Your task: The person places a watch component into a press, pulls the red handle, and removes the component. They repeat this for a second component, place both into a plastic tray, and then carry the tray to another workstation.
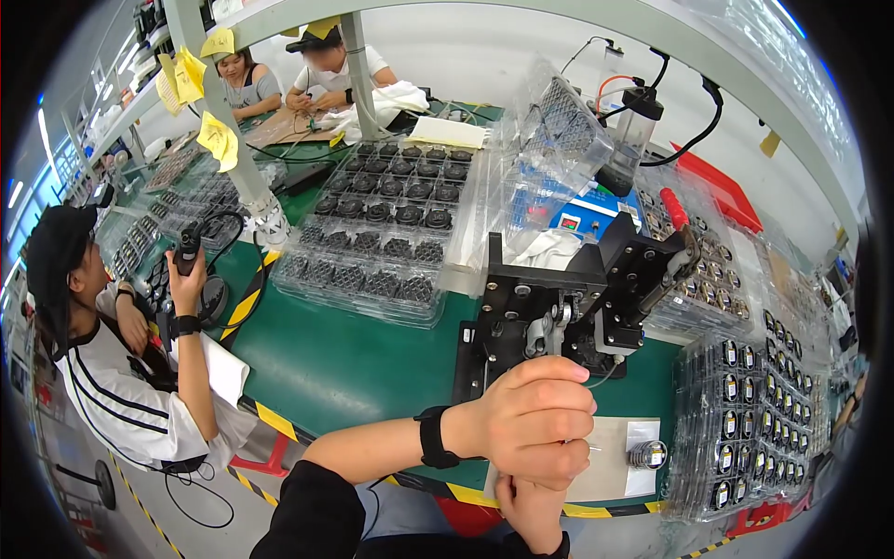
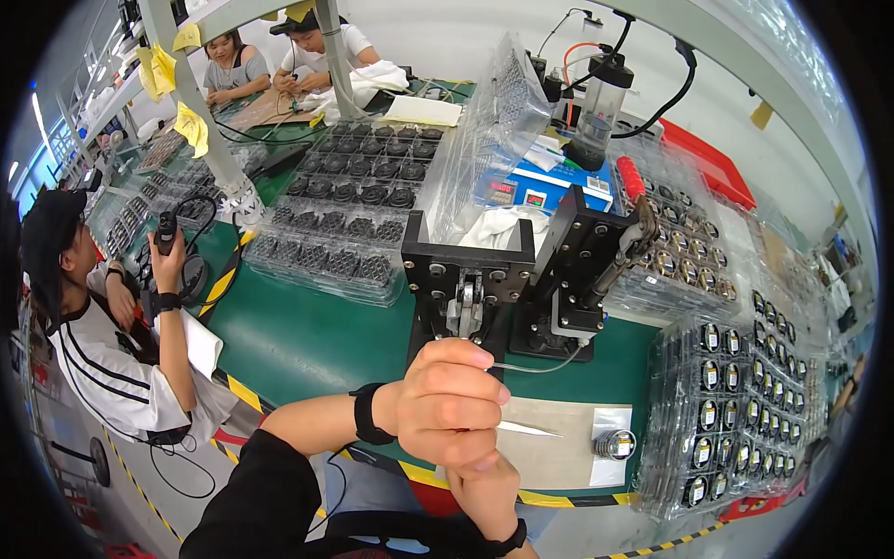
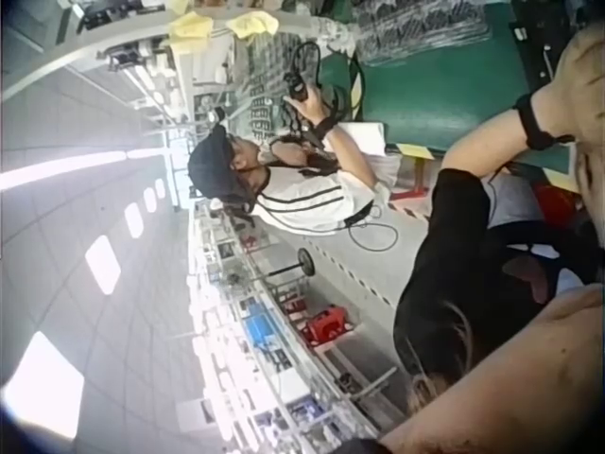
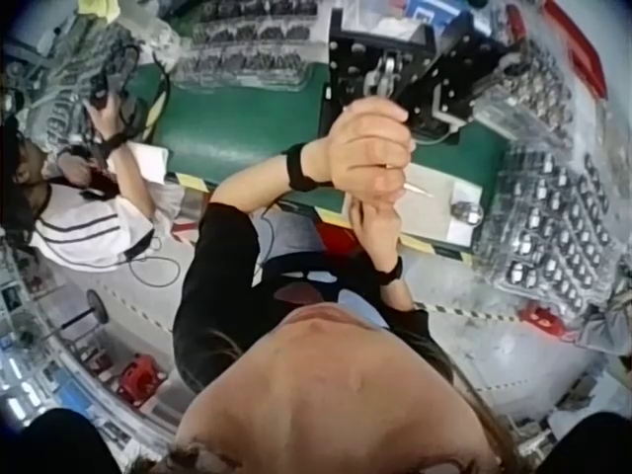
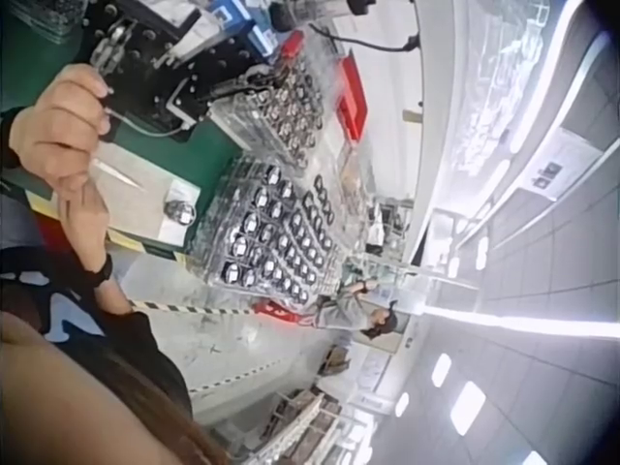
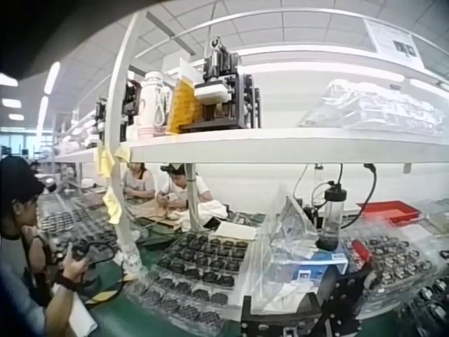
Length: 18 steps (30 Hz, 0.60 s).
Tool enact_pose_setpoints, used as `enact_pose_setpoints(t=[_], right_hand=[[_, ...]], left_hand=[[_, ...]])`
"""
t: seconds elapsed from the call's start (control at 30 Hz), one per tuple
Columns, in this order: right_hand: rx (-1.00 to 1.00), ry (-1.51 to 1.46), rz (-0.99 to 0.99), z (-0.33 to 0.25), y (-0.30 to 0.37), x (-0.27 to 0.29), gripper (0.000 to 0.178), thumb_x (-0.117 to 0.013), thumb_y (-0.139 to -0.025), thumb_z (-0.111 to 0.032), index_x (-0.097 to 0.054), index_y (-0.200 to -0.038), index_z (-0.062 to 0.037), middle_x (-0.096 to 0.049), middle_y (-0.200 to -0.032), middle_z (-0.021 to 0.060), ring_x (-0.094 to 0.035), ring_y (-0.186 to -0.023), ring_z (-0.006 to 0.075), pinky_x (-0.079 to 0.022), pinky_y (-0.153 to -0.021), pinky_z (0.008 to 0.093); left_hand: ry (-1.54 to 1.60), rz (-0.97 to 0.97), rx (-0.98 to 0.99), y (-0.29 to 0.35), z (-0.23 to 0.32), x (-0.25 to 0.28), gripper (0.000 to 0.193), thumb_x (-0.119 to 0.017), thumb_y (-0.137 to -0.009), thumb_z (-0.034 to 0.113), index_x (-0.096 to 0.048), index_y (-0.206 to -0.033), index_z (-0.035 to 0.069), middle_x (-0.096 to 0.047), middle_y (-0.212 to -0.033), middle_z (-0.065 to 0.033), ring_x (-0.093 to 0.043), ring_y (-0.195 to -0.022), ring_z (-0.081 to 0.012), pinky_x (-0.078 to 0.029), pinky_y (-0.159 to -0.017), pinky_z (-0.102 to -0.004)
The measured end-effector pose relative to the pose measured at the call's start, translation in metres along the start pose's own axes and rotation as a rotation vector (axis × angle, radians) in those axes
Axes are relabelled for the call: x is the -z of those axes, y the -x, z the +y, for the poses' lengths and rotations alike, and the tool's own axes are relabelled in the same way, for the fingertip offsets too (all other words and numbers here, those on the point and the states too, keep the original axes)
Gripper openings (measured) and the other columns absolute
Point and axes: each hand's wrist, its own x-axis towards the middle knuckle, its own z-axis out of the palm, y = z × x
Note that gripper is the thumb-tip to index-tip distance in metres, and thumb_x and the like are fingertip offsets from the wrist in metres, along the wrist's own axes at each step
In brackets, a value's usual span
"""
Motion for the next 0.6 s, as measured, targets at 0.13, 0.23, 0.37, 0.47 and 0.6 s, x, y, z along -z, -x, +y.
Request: enact_pose_setpoints(t=[0.13,0.23,0.37,0.47,0.6], right_hand=[[0.012,0.005,0.0,-0.0007,-0.0019,0.0015,0.012,-0.07,-0.073,-0.012,-0.06,-0.066,-0.0122,-0.055,-0.061,0.0054,-0.056,-0.054,0.0249,-0.046,-0.048,0.0345],[0.013,0.002,-0.001,0.0003,-0.0011,0.0008,0.012,-0.07,-0.073,-0.012,-0.06,-0.066,-0.0122,-0.054,-0.06,0.0053,-0.056,-0.054,0.025,-0.046,-0.048,0.0343],[0.011,-0.011,0.006,0.0008,-0.0006,-0.0007,0.012,-0.07,-0.072,-0.011,-0.06,-0.066,-0.0123,-0.054,-0.06,0.0051,-0.057,-0.054,0.0251,-0.046,-0.048,0.0341],[0.016,-0.014,-0.001,0.0,-0.0001,-0.0012,0.012,-0.07,-0.072,-0.011,-0.06,-0.066,-0.0124,-0.054,-0.06,0.005,-0.057,-0.054,0.0252,-0.046,-0.047,0.034],[-0.006,-0.015,-0.002,0.001,0.0035,-0.0036,0.012,-0.07,-0.072,-0.011,-0.06,-0.065,-0.0124,-0.054,-0.06,0.0047,-0.056,-0.054,0.0252,-0.045,-0.047,0.0345]], left_hand=[[-0.002,0.005,0.0,-0.0002,-0.0004,-0.0002,0.015,-0.066,-0.072,0.02,-0.055,-0.074,0.01,-0.056,-0.084,-0.0026,-0.058,-0.086,-0.0211,-0.046,-0.086,-0.0423],[0.004,0.004,0.006,-0.0004,-0.0002,-0.0001,0.015,-0.066,-0.071,0.02,-0.054,-0.074,0.01,-0.056,-0.083,-0.0025,-0.058,-0.086,-0.0211,-0.046,-0.086,-0.0422],[-0.009,-0.002,0.004,-0.0004,-0.0005,0.0009,0.016,-0.066,-0.071,0.02,-0.054,-0.073,0.01,-0.056,-0.083,-0.0024,-0.058,-0.086,-0.0212,-0.047,-0.085,-0.0422],[-0.006,0.003,0.011,-0.0004,0.0003,0.0016,0.016,-0.066,-0.071,0.02,-0.054,-0.073,0.01,-0.056,-0.083,-0.0022,-0.058,-0.085,-0.0211,-0.047,-0.085,-0.042],[0.001,0.006,0.004,-0.0004,0.0005,0.0009,0.015,-0.066,-0.071,0.02,-0.054,-0.073,0.01,-0.056,-0.083,-0.0021,-0.058,-0.085,-0.0209,-0.046,-0.085,-0.0419]])
